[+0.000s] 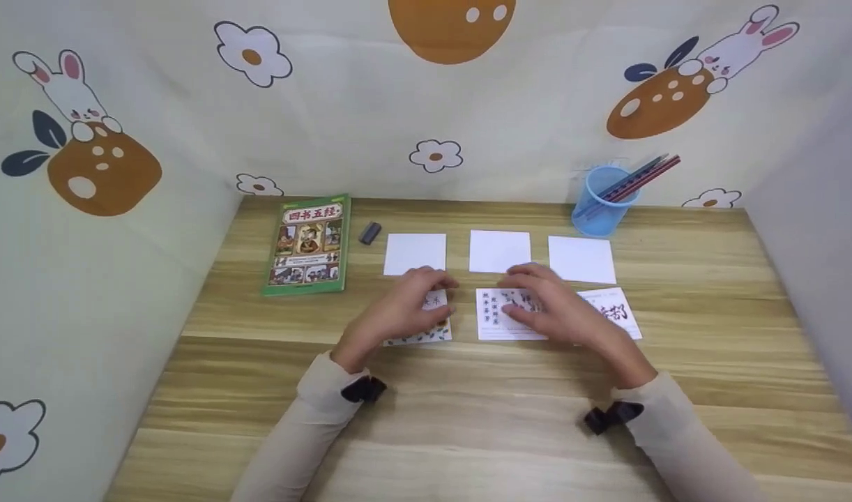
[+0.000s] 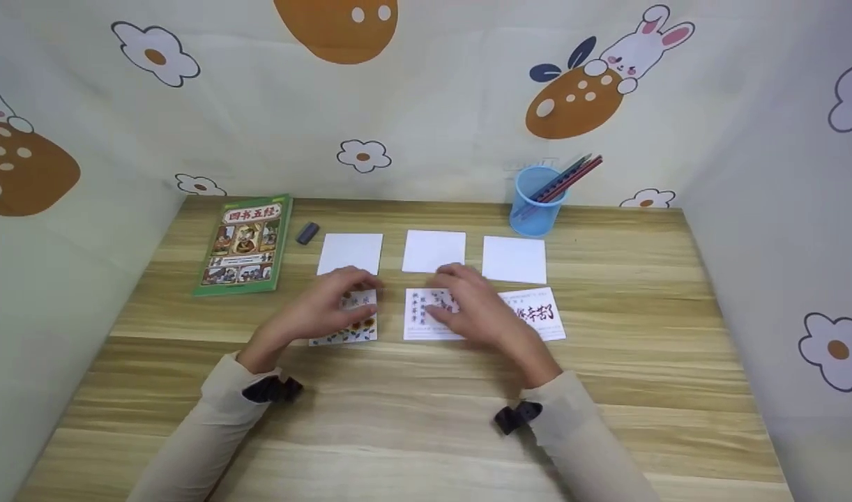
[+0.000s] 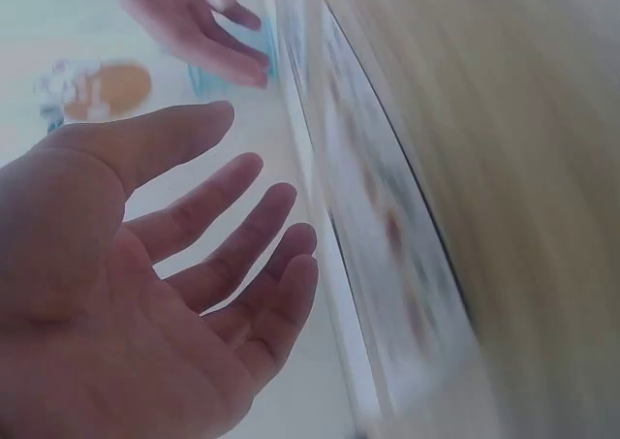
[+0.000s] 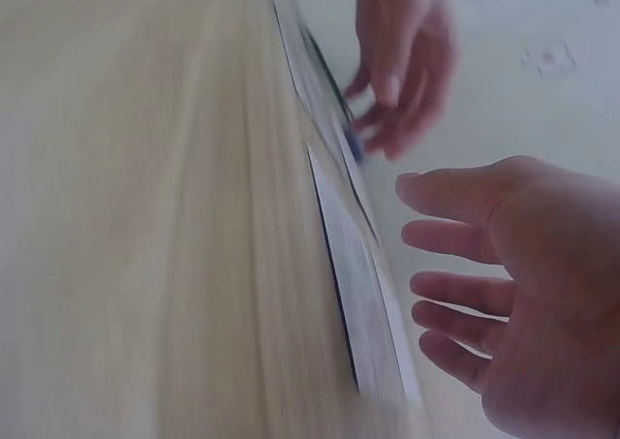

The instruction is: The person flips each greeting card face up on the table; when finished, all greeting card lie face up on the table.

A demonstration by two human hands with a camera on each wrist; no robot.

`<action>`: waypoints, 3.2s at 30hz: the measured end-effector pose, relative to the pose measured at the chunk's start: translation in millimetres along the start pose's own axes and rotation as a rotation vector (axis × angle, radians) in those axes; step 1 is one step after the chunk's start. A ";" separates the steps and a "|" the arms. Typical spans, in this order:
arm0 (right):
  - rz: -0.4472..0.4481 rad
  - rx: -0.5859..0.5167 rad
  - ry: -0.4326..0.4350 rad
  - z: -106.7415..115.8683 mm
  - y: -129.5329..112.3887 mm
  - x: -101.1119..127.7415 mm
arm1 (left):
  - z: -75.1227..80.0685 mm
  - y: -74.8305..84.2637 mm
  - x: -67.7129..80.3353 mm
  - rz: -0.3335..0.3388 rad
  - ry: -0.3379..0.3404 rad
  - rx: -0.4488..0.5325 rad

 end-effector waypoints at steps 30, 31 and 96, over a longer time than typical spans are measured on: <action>-0.255 -0.014 0.093 68.4 100.6 56.1 | -79.0 89.9 -148.8 0.063 0.093 0.199; -0.254 -0.013 0.097 69.0 100.8 56.7 | -78.9 89.4 -148.8 0.046 0.104 0.211; -0.459 0.015 0.473 82.2 95.8 65.7 | -96.8 92.2 -154.4 0.003 -0.119 1.101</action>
Point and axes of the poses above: each hand's wrist, its own x-axis away from the middle knuckle, its own z-axis out of the back of the hand, y = z × x, the point moved 5 cm from there along -x, towards the middle knuckle, and after that the axes turned 5 degrees about -y, right-handed, at the moved point
